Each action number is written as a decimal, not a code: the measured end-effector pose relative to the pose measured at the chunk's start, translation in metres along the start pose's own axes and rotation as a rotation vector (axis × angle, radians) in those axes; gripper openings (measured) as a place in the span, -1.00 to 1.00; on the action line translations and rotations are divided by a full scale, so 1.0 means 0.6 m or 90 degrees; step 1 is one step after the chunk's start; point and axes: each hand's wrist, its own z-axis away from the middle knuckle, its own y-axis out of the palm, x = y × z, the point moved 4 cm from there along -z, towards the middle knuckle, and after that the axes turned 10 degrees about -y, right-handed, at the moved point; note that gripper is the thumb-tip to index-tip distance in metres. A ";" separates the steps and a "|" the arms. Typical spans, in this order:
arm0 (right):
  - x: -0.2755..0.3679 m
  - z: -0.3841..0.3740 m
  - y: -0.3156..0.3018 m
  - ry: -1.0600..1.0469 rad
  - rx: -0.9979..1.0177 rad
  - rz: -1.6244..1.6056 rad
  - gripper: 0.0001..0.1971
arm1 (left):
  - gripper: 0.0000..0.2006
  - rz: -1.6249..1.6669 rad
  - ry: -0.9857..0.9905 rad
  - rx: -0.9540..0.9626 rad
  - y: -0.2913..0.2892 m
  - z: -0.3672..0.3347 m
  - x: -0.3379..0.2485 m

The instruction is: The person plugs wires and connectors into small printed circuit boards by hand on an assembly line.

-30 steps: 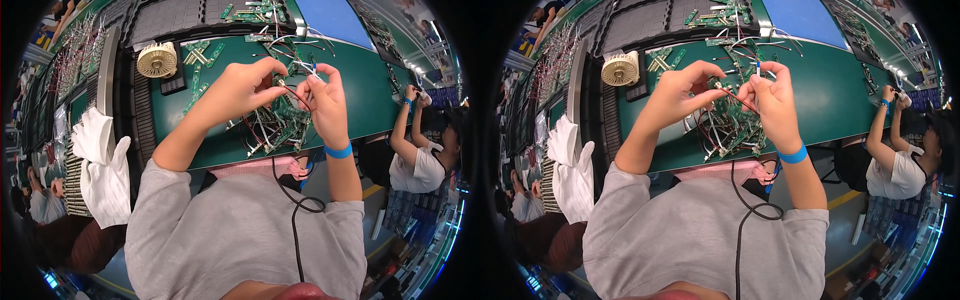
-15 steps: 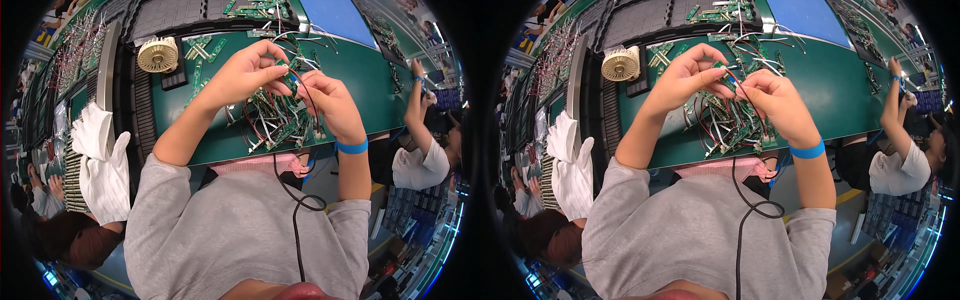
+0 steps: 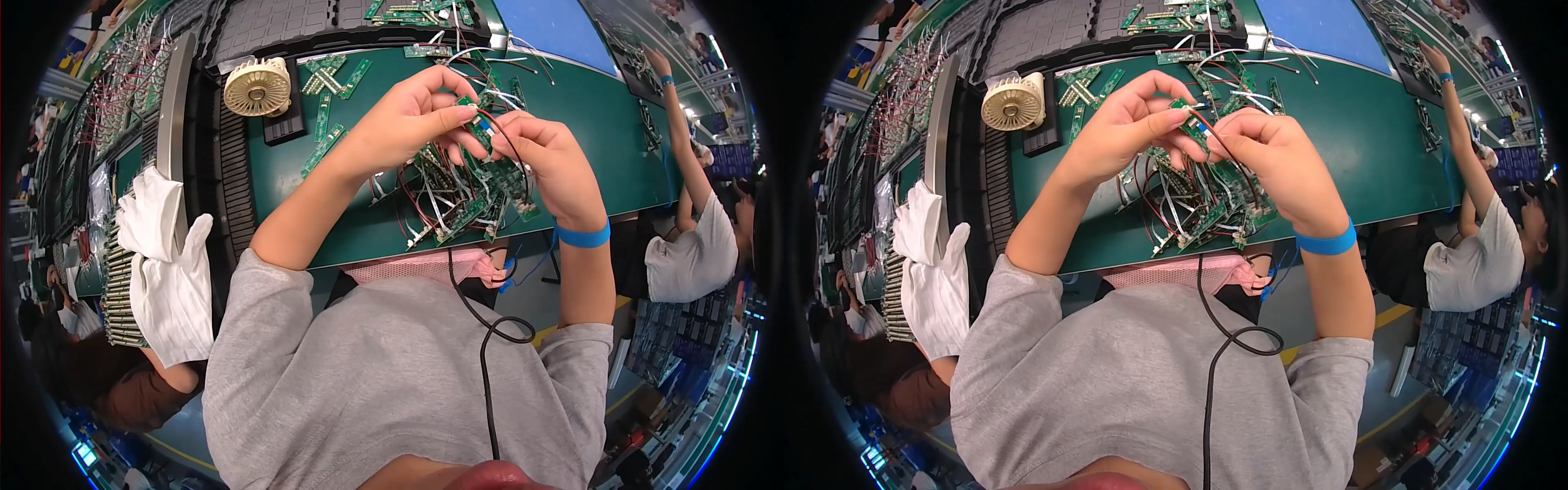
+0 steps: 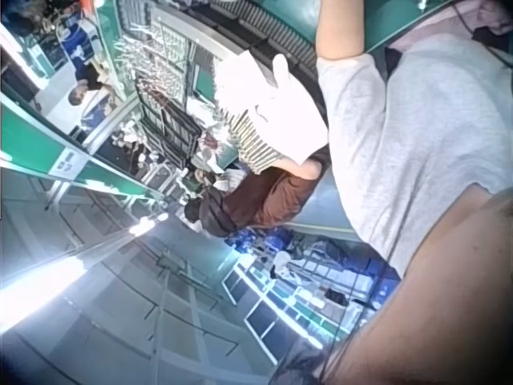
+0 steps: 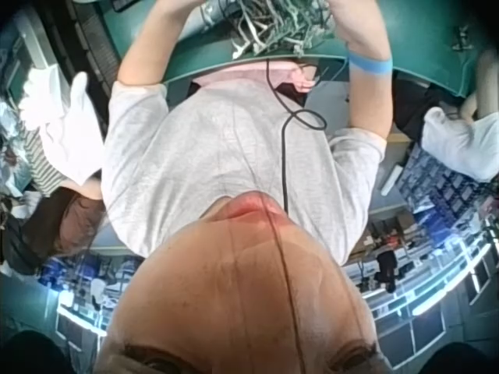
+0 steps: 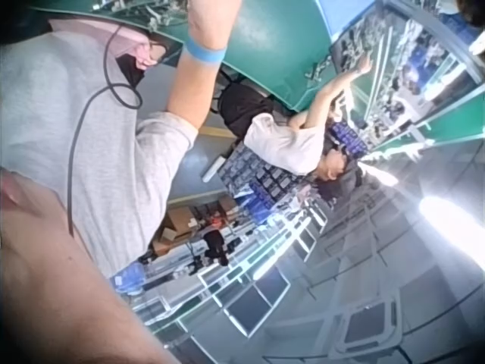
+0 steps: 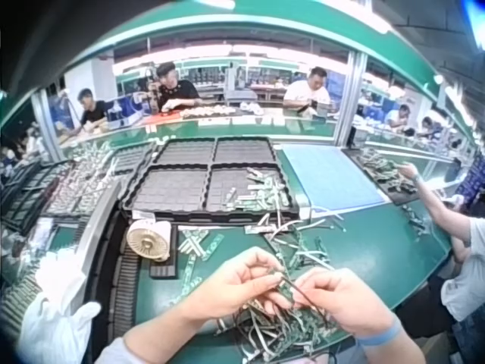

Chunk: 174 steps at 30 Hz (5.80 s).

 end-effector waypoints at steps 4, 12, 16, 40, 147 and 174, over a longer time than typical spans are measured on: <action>0.001 0.001 0.002 -0.009 -0.007 0.002 -0.88 | -0.80 0.024 0.002 0.002 0.002 0.000 0.000; 0.006 0.004 0.000 -0.005 -0.015 -0.017 -0.88 | -0.81 0.061 -0.003 0.004 0.005 -0.004 0.000; 0.002 0.007 -0.002 -0.004 -0.017 -0.008 -0.88 | -0.82 0.049 -0.010 -0.012 0.009 -0.001 -0.001; 0.002 0.011 0.016 -0.101 -0.054 0.242 -0.84 | -0.78 -0.118 0.093 -0.207 0.032 0.010 0.009; 0.054 0.059 -0.034 -0.068 -0.246 0.138 -0.92 | -0.58 -0.347 0.264 -0.272 -0.084 0.021 -0.073; -0.051 -0.009 -0.162 -0.148 -0.271 0.606 -0.82 | -0.67 -0.950 -0.273 -0.641 -0.275 -0.023 0.080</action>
